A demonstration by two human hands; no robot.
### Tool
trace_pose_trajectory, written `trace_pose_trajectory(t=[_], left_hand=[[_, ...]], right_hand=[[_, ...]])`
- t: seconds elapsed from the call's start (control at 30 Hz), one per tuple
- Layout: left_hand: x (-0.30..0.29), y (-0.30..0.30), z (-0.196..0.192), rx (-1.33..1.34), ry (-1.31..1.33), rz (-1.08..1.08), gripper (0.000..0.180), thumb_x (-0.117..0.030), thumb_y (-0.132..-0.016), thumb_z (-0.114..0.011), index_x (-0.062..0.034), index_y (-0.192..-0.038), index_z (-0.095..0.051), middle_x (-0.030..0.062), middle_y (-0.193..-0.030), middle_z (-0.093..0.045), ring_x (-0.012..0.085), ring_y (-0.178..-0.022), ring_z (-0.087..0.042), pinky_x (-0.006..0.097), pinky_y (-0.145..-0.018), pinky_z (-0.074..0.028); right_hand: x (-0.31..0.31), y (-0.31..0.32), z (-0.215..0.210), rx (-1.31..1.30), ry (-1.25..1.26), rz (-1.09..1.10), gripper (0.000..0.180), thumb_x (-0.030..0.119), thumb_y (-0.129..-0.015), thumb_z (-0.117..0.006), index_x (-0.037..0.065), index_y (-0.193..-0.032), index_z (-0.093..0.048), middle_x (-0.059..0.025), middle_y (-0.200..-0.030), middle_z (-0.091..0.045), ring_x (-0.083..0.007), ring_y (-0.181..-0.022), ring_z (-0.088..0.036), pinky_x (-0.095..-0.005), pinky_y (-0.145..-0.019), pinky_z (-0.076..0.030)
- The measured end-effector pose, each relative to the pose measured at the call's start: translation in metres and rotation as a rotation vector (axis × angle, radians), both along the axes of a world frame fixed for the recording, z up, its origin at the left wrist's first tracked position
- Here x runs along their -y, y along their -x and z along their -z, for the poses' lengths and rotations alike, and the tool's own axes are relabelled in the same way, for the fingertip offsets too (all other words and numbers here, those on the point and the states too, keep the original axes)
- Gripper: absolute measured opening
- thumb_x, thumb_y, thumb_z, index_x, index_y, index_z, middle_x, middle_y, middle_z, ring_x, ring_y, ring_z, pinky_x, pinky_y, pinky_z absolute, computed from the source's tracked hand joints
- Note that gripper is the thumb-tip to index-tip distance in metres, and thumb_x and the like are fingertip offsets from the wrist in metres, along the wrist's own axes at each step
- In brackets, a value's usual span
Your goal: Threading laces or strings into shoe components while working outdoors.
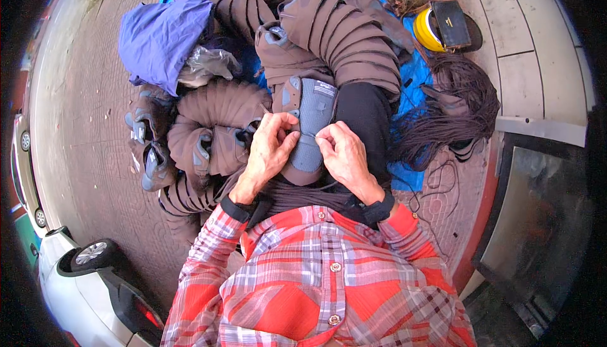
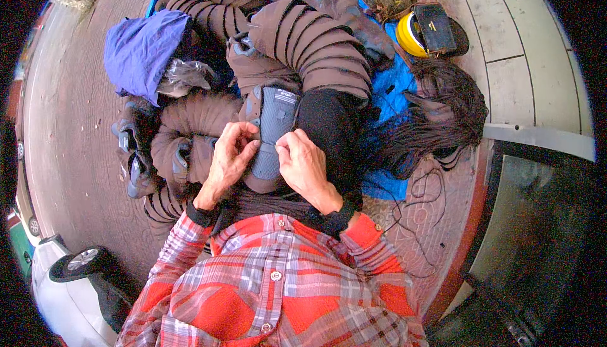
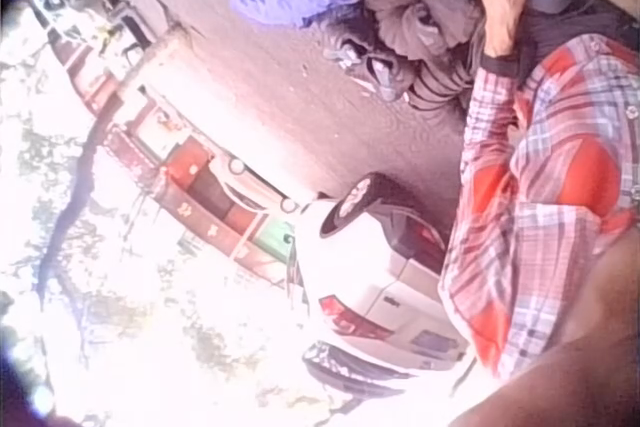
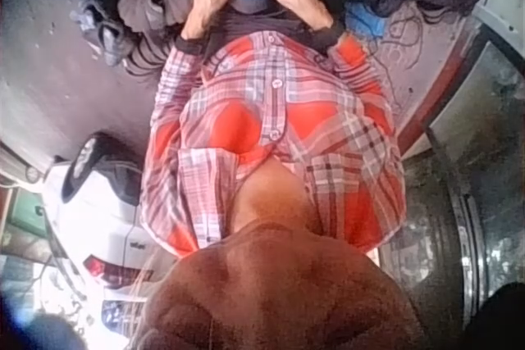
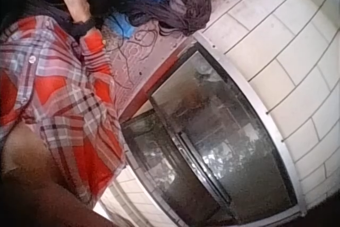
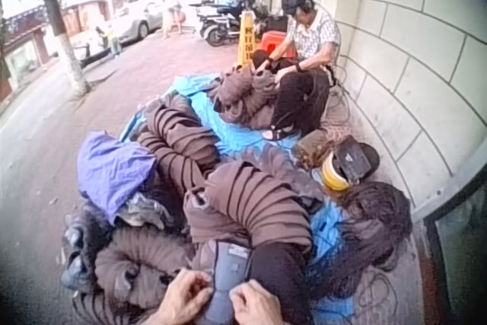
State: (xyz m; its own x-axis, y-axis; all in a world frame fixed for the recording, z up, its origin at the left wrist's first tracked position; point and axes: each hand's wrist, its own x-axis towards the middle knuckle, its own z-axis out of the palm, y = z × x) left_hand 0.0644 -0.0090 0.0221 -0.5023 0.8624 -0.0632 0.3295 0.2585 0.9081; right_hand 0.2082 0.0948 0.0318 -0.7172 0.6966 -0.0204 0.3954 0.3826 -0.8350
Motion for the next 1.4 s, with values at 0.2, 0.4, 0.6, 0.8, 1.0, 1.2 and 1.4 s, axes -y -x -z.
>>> trace_pose_trajectory(t=[0.2, 0.4, 0.6, 0.8, 1.0, 1.2, 1.4], left_hand=[[-0.001, 0.000, -0.003, -0.049, -0.009, 0.017, 0.024, -0.001, -0.077, -0.064, -0.0025, -0.099, -0.055, 0.0070, -0.084, -0.048, 0.0157, -0.068, -0.049, 0.027, -0.061, -0.043], [-0.007, 0.011, -0.012, -0.157, -0.052, 0.286, 0.020, -0.004, -0.077, -0.063, -0.0025, -0.095, -0.055, 0.0131, -0.083, -0.050, 0.0267, -0.073, -0.055, 0.035, -0.063, -0.045], [-0.015, 0.018, -0.017, -0.082, 0.039, 0.368, 0.019, -0.005, -0.076, -0.063, -0.0012, -0.093, -0.056, 0.0148, -0.081, -0.052, 0.0309, -0.073, -0.055, 0.037, -0.065, -0.045], [-0.015, 0.016, -0.017, -0.175, -0.005, 0.330, 0.014, -0.005, -0.076, -0.063, -0.0011, -0.089, -0.058, 0.0151, -0.078, -0.052, 0.0323, -0.074, -0.055, 0.039, -0.067, -0.045], [-0.011, 0.014, -0.013, -0.240, -0.055, 0.325, 0.015, -0.004, -0.076, -0.062, -0.0017, -0.091, -0.058, 0.0158, -0.081, -0.053, 0.0329, -0.074, -0.055, 0.038, -0.067, -0.045], [-0.004, 0.004, -0.011, -0.104, -0.013, 0.226, 0.018, -0.004, -0.076, -0.064, -0.0029, -0.092, -0.059, 0.0124, -0.080, -0.055, 0.0277, -0.074, -0.056, 0.035, -0.066, -0.046], [-0.006, 0.004, -0.010, -0.097, 0.033, 0.217, 0.017, -0.006, -0.077, -0.064, -0.0034, -0.093, -0.060, 0.0133, -0.081, -0.056, 0.0284, -0.073, -0.057, 0.035, -0.065, -0.047]], right_hand=[[-0.003, 0.001, 0.002, -0.016, -0.077, -0.045, 0.008, 0.002, -0.077, -0.055, 0.003, -0.084, -0.057, -0.0137, -0.077, -0.054, -0.0330, -0.073, -0.057, -0.0410, -0.064, -0.045], [-0.003, 0.005, -0.004, -0.156, 0.018, -0.107, 0.020, -0.005, -0.072, -0.053, 0.000, -0.091, -0.053, -0.0162, -0.077, -0.054, -0.0358, -0.077, -0.054, -0.0411, -0.068, -0.044], [-0.003, 0.002, -0.017, 0.016, -0.287, -0.283, 0.029, -0.005, -0.064, -0.053, 0.000, -0.092, -0.047, -0.0166, -0.079, -0.052, -0.0346, -0.078, -0.050, -0.0423, -0.070, -0.044], [0.002, 0.011, -0.025, 0.094, -0.425, -0.318, 0.029, -0.005, -0.063, -0.057, 0.000, -0.091, -0.048, -0.0156, -0.079, -0.054, -0.0327, -0.076, -0.053, -0.0398, -0.067, -0.046], [0.000, 0.017, -0.024, 0.058, -0.395, -0.345, 0.025, -0.001, -0.070, -0.055, 0.000, -0.094, -0.047, -0.0155, -0.080, -0.055, -0.0323, -0.077, -0.055, -0.0406, -0.067, -0.047], [-0.003, -0.001, -0.007, -0.071, -0.203, -0.205, 0.029, -0.007, -0.068, -0.052, 0.002, -0.095, -0.046, -0.0179, -0.082, -0.054, -0.0352, -0.079, -0.054, -0.0429, -0.068, -0.046], [0.002, 0.009, -0.011, 0.025, -0.287, -0.226, 0.034, -0.007, -0.065, -0.052, 0.002, -0.096, -0.045, -0.0175, -0.083, -0.055, -0.0344, -0.080, -0.055, -0.0432, -0.067, -0.046]])
